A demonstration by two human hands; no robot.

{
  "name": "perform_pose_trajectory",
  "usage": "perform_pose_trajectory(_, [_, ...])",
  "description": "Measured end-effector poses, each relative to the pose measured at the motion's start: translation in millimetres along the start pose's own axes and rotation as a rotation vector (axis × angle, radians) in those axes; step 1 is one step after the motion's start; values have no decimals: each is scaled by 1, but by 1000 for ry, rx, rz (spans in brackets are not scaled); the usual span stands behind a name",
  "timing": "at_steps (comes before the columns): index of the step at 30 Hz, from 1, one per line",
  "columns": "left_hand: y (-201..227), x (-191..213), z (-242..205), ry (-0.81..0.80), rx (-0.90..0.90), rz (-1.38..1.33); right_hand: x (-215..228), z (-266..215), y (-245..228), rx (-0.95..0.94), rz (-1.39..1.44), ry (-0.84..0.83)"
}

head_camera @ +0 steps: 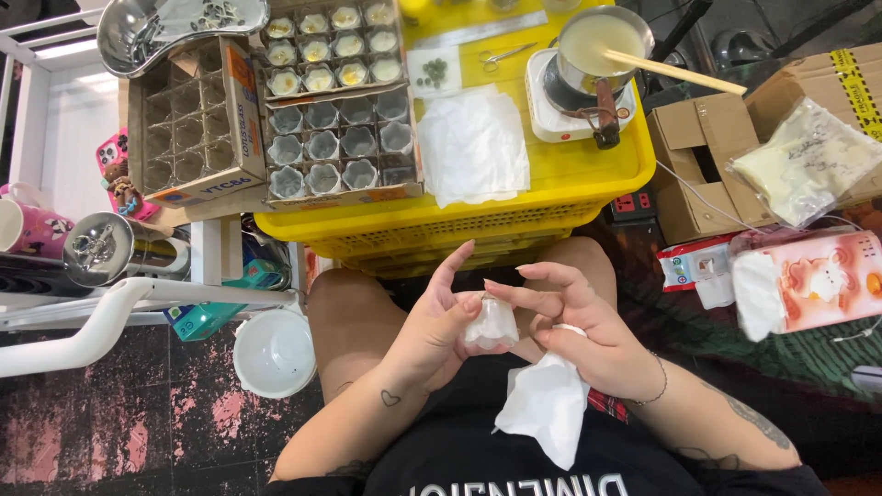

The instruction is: Cleaning glass jars with a tissue and organizing metal candle containers at a workshop station.

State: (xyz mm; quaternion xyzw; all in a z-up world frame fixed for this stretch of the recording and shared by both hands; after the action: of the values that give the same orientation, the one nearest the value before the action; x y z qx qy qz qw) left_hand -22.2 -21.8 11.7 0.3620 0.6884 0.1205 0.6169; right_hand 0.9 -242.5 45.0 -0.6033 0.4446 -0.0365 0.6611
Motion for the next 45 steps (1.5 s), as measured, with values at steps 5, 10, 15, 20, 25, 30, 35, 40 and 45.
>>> perform_pose_trajectory(5, [0, 0, 0, 22, 36, -36, 3, 0, 7, 13, 93, 3])
perform_pose_trajectory(10, [3, -4, 0, 34, 64, -20, 7, 0, 8, 6, 101, 3])
perform_pose_trajectory(15, [1, -3, 1, 35, 62, -15, 10, -1, 10, -1, 126, 10])
perform_pose_trajectory(20, [3, -2, 2, 49, 80, -28, 12, 2, 11, 0, 184, -4])
perform_pose_trajectory(25, [4, 1, 3, 68, 86, -20, 12, 6, 2, -66, 331, 60])
perform_pose_trajectory(30, [8, 7, 7, 30, 37, -51, 35, -4, -43, 82, 429, 48])
perform_pose_trajectory(35, [9, 19, 7, 66, 53, -44, 93, 6, -73, 471, -528, 586])
perform_pose_trajectory(40, [6, 21, 10, 49, 53, -74, 165, 52, -94, 410, -1478, 771])
perform_pose_trajectory(45, [7, 18, 12, 39, 84, -84, 185, 82, -94, 421, -1884, 735])
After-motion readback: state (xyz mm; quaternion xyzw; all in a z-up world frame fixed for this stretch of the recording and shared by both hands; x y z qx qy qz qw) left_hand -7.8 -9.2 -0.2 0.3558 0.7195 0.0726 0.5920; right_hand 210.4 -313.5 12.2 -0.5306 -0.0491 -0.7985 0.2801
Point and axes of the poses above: each hand's wrist, its own z-axis towards the middle knuckle, its own x-axis out of the back of the hand, y = z × x, the point moved 1 cm from there along z, towards the middle knuckle, and after that the axes turned 7 degrees about -x, right-handed, at the moved point
